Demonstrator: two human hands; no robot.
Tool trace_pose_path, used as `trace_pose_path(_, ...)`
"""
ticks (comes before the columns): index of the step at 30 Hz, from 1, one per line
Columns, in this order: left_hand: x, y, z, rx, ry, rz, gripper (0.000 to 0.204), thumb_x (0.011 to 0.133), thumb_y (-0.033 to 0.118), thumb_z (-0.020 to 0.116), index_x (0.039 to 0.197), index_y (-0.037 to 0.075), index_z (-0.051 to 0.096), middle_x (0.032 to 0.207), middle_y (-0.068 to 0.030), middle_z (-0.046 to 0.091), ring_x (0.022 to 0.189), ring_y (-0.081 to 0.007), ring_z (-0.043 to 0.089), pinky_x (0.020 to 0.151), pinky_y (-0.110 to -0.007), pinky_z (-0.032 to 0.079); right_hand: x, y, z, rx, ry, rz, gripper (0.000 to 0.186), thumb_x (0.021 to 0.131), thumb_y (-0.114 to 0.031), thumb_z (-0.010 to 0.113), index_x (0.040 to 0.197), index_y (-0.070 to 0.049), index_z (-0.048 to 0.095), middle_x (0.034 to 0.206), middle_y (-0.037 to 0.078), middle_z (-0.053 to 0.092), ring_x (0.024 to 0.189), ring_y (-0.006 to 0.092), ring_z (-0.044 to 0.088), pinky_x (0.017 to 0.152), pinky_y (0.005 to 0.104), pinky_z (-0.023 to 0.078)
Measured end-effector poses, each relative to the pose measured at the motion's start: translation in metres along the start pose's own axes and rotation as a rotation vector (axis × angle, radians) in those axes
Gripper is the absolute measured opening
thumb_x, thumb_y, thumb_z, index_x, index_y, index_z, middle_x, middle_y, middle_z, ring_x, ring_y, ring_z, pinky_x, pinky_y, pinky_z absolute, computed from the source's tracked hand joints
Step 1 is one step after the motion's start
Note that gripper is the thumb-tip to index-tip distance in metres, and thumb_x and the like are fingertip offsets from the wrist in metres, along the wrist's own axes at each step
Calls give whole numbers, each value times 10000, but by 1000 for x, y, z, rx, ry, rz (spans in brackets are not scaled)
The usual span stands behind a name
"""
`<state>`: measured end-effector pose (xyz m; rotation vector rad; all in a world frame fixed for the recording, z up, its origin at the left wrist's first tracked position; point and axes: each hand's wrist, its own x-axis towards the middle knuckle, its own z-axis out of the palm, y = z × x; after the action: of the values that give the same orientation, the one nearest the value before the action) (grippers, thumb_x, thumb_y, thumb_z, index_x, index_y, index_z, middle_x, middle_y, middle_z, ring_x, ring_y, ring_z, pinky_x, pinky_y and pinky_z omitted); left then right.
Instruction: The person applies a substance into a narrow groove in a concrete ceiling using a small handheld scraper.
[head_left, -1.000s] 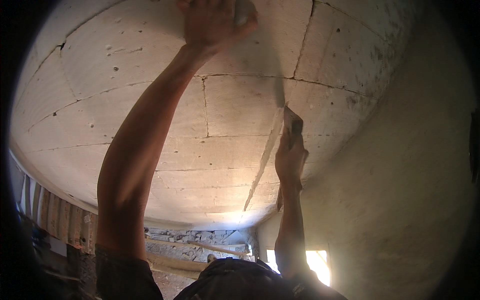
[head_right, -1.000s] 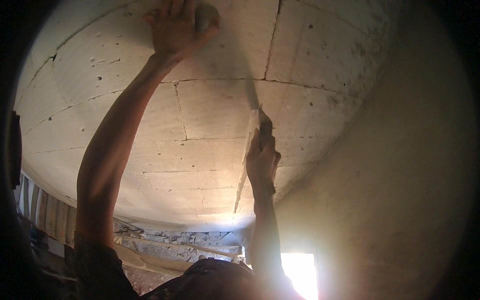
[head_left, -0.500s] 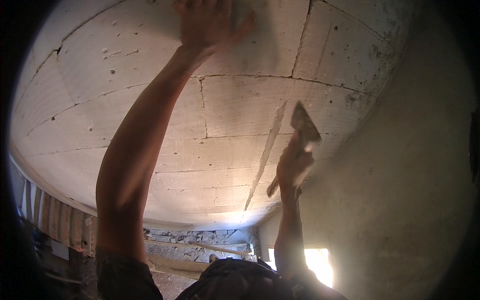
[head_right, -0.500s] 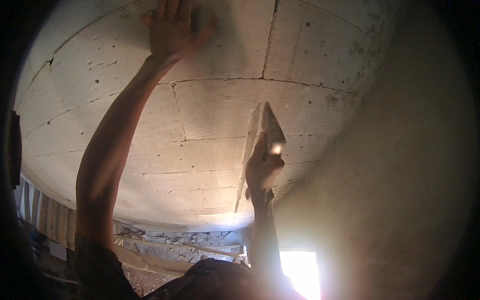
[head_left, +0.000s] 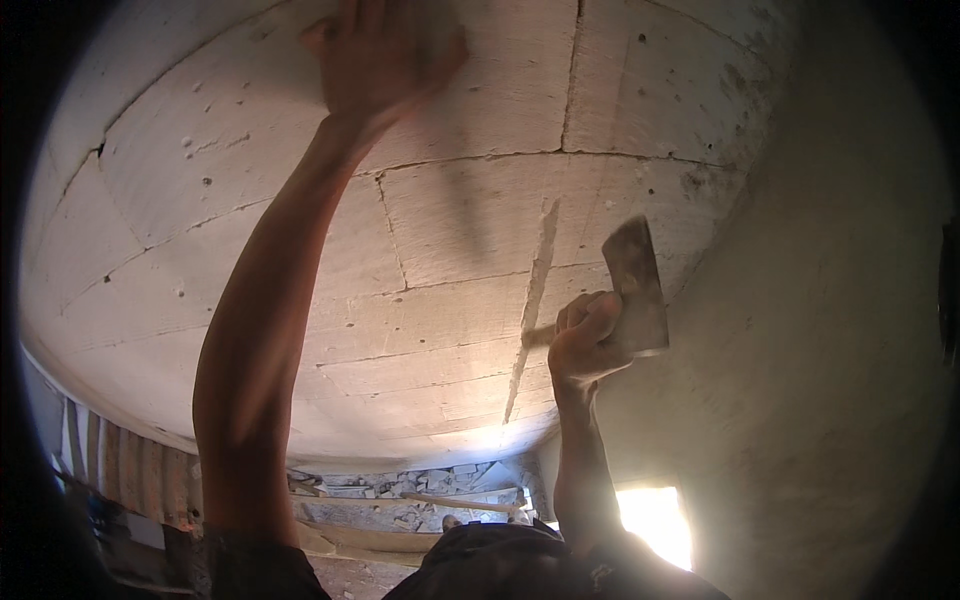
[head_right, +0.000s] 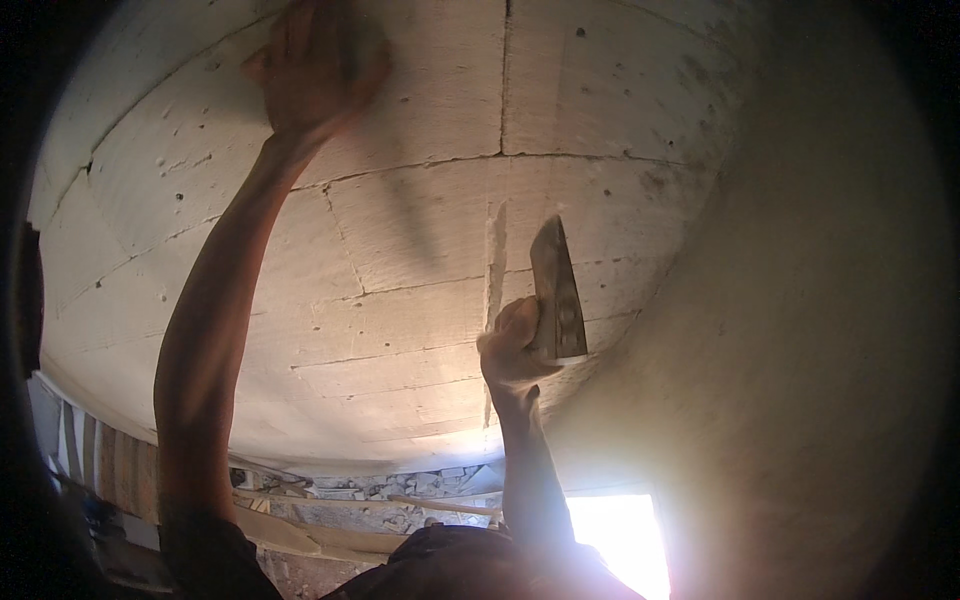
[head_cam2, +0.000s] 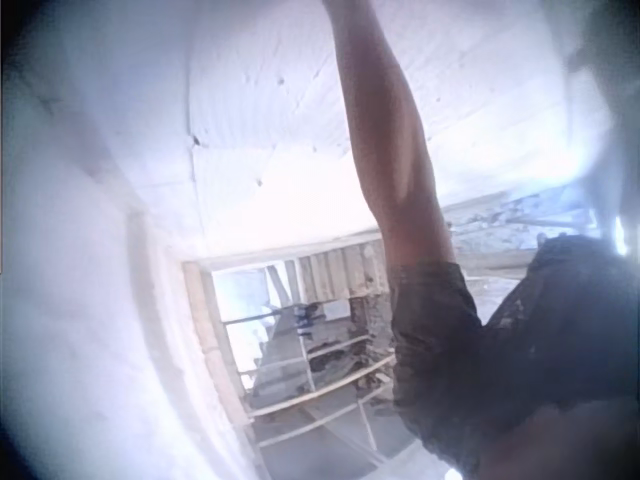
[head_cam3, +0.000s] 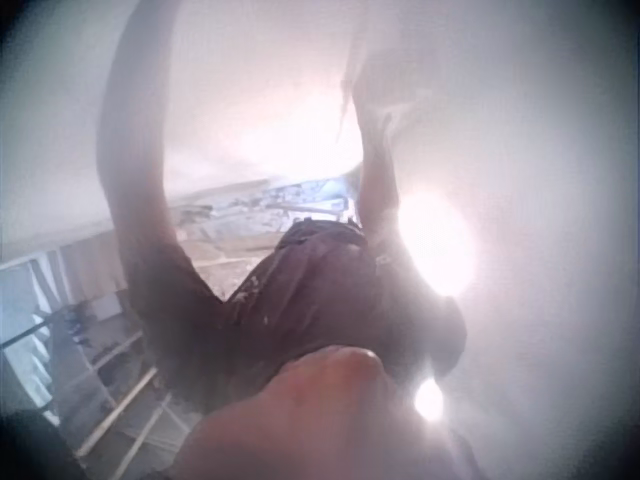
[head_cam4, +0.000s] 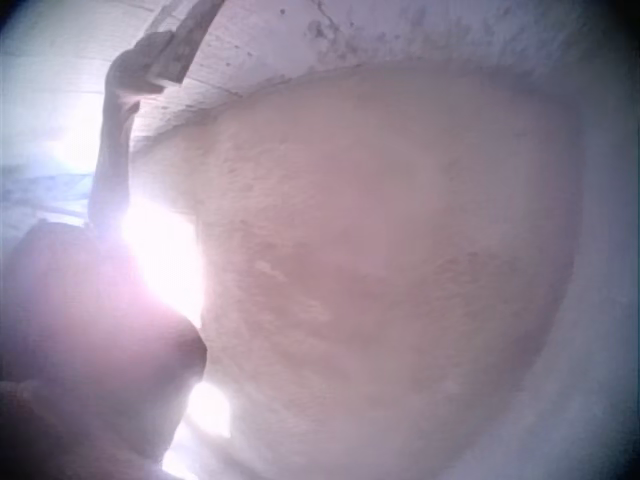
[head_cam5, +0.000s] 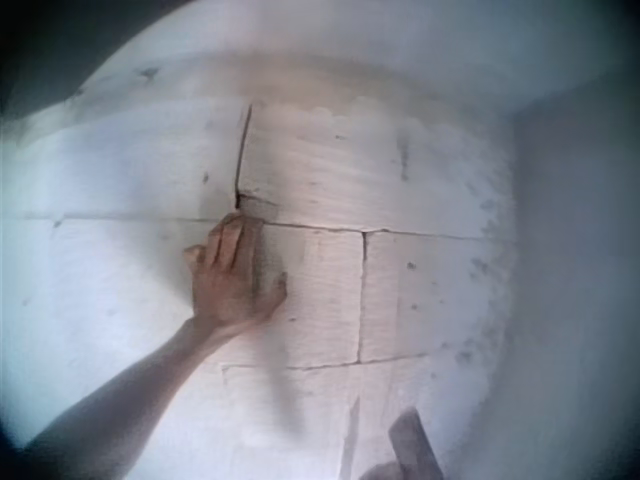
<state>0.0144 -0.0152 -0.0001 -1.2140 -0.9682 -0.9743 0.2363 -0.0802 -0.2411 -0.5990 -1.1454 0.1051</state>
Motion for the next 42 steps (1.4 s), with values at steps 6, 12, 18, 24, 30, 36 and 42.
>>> trace_pose_path(6,-7,-4,14,-22,-10,2,822,775,545,692,1424,116,426,1389,-135,444,1279,-328,434,958,-578,381,15,11,7,-349,-437,441,337,988,-248,561,995,80,638,576,149,597,498,186,602,487,366,442)
trace_pose_path(12,-6,1,12,46,-60,-22,808,786,550,678,1417,110,432,1393,-137,440,1310,-330,406,953,-578,371,18,-27,-6,-118,-50,49,271,976,-105,544,1184,63,590,926,175,711,586,154,650,487,284,503)
trace_pose_path(18,-1,-10,23,-111,71,79,764,762,562,660,1332,79,498,1315,-134,472,1239,-286,455,791,-589,377,14,15,4,-398,-450,508,222,974,-155,578,914,55,621,674,169,654,570,194,650,509,322,491)
trace_pose_path(24,-6,-1,10,31,-105,-13,780,818,514,640,1437,102,404,1416,-157,406,1313,-337,388,967,-586,344,20,-16,-1,-123,-1,166,279,985,-170,542,856,62,631,590,88,598,489,147,549,426,292,399)
trace_pose_path(30,-2,-9,25,-90,94,86,772,782,602,634,1372,124,488,1339,-122,468,1249,-293,443,817,-536,343,16,21,-3,-316,-432,509,293,984,-217,562,863,43,621,596,144,596,509,153,539,456,357,396)
trace_pose_path(36,-7,-6,18,24,21,49,763,792,580,642,1383,127,479,1356,-121,458,1261,-299,431,849,-571,340,22,-9,-5,-130,-7,161,228,985,-179,570,914,34,615,659,101,622,515,113,549,464,285,437)
trace_pose_path(42,-4,1,11,-27,-19,30,733,824,503,657,1394,84,465,1381,-168,454,1266,-364,436,991,-538,402,22,20,-6,-293,-451,548,369,998,-282,548,828,38,615,587,177,571,499,196,554,488,372,426)
